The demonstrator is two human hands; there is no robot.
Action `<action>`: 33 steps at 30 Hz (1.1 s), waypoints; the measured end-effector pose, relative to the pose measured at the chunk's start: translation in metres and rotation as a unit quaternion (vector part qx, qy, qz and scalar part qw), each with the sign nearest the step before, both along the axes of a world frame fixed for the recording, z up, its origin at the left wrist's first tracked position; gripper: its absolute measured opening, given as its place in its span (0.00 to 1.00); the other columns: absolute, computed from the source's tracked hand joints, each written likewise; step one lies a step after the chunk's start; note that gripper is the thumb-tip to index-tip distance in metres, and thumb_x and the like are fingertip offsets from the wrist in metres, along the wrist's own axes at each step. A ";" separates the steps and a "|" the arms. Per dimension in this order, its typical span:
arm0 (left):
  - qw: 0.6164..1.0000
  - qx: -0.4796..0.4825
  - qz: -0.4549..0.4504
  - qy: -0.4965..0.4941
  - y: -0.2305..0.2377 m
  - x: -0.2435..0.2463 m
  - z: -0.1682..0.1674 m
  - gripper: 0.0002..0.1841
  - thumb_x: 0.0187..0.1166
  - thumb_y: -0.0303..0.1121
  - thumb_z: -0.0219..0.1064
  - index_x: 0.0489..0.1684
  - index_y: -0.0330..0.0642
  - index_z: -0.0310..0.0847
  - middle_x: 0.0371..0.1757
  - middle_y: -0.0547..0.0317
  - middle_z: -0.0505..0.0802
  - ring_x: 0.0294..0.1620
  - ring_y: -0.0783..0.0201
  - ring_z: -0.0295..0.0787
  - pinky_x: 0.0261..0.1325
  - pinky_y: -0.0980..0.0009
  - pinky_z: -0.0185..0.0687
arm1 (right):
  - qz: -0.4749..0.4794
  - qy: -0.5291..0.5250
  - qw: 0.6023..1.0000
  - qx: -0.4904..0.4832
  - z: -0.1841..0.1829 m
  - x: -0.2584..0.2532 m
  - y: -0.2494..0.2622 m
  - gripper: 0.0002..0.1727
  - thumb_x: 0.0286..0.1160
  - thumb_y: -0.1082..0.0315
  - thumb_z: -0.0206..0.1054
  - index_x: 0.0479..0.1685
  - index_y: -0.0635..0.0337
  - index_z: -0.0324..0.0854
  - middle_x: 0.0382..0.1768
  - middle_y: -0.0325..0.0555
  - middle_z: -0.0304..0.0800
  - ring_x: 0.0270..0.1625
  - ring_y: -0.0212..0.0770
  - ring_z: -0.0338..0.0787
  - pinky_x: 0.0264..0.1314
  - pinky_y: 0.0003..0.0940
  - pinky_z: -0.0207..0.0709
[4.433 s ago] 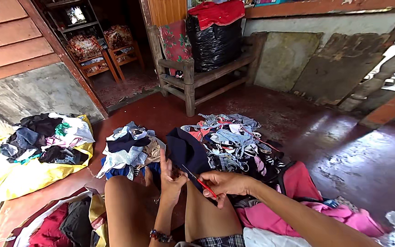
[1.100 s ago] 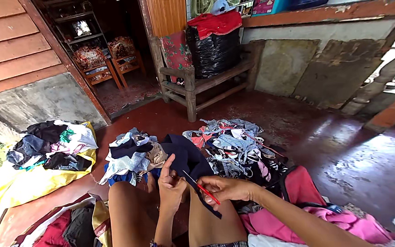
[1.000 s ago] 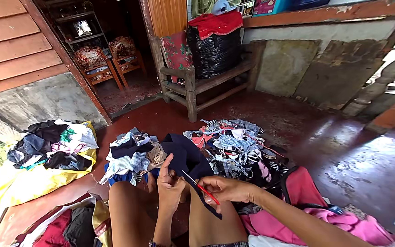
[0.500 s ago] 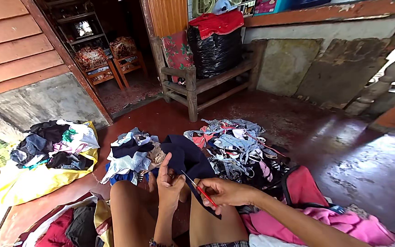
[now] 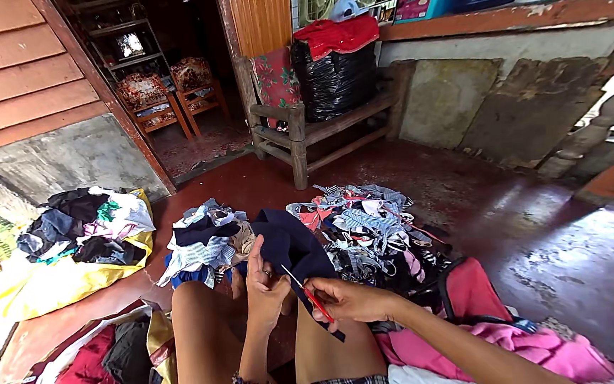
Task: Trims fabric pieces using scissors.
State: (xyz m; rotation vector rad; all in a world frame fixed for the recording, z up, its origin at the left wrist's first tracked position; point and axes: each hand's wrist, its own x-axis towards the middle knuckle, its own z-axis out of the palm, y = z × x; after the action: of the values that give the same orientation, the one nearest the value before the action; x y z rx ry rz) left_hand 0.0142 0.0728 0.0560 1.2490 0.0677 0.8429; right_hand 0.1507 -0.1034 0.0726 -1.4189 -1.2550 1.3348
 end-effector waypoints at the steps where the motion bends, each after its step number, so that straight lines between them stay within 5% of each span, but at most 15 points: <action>1: 1.000 0.001 0.003 -0.004 0.000 0.001 0.000 0.55 0.55 0.11 0.70 0.94 0.49 0.51 0.77 0.46 0.78 0.63 0.57 0.85 0.61 0.63 0.86 | -0.004 0.012 1.000 0.001 0.001 -0.001 -0.001 0.25 0.82 0.59 0.69 0.72 0.57 0.69 0.47 0.46 0.85 0.45 0.41 0.91 0.47 0.43 0.90; 7: 1.000 0.002 0.000 0.003 0.000 -0.001 0.004 0.62 0.54 0.11 0.71 0.97 0.56 0.40 0.83 0.48 0.72 0.67 0.57 0.83 0.62 0.63 0.86 | 0.007 0.041 0.999 -0.008 0.004 -0.001 -0.002 0.20 0.84 0.62 0.65 0.69 0.56 0.70 0.43 0.44 0.85 0.41 0.39 0.91 0.46 0.40 0.89; 11: 1.000 0.020 -0.012 0.009 -0.005 -0.001 0.008 0.63 0.53 0.12 0.72 0.97 0.54 0.35 0.85 0.48 0.70 0.72 0.58 0.80 0.68 0.64 0.83 | 0.006 0.026 1.000 0.013 0.004 0.000 -0.002 0.31 0.79 0.52 0.70 0.74 0.56 0.65 0.50 0.44 0.83 0.50 0.38 0.89 0.54 0.41 0.87; 18: 1.000 0.017 -0.009 0.011 0.000 -0.002 0.008 0.63 0.54 0.12 0.72 0.97 0.55 0.36 0.86 0.47 0.69 0.76 0.53 0.78 0.72 0.58 0.82 | -0.013 0.031 0.999 0.028 0.003 -0.004 -0.007 0.20 0.82 0.57 0.69 0.64 0.58 0.75 0.40 0.44 0.88 0.36 0.39 0.91 0.38 0.37 0.89; 25: 0.999 0.027 -0.034 0.018 -0.007 -0.002 0.011 0.65 0.53 0.12 0.72 0.98 0.54 0.32 0.88 0.46 0.66 0.77 0.54 0.76 0.73 0.60 0.81 | -0.017 0.052 0.998 0.030 0.003 -0.004 -0.003 0.29 0.77 0.49 0.72 0.70 0.54 0.70 0.46 0.44 0.87 0.46 0.41 0.92 0.50 0.42 0.89; 30: 0.999 0.021 -0.036 0.018 -0.003 -0.004 0.011 0.65 0.53 0.12 0.72 0.98 0.55 0.32 0.89 0.46 0.66 0.78 0.52 0.76 0.73 0.57 0.81 | -0.032 0.057 0.997 0.038 0.001 -0.006 -0.008 0.20 0.79 0.57 0.72 0.62 0.56 0.76 0.40 0.43 0.88 0.36 0.39 0.92 0.37 0.38 0.90; 33: 0.999 0.019 -0.041 0.015 -0.003 -0.005 0.012 0.65 0.53 0.11 0.72 0.98 0.56 0.32 0.89 0.46 0.66 0.79 0.52 0.76 0.73 0.56 0.81 | -0.020 0.064 0.997 0.032 0.001 -0.008 -0.006 0.19 0.82 0.58 0.69 0.63 0.56 0.74 0.40 0.43 0.88 0.37 0.40 0.92 0.40 0.38 0.90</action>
State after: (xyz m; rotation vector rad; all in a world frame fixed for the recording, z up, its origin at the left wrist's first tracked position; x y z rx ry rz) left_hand 0.0096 0.0701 0.0676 1.2921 0.0249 0.7573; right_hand 0.1424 -0.1094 0.0738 -1.2869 -1.1703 1.3252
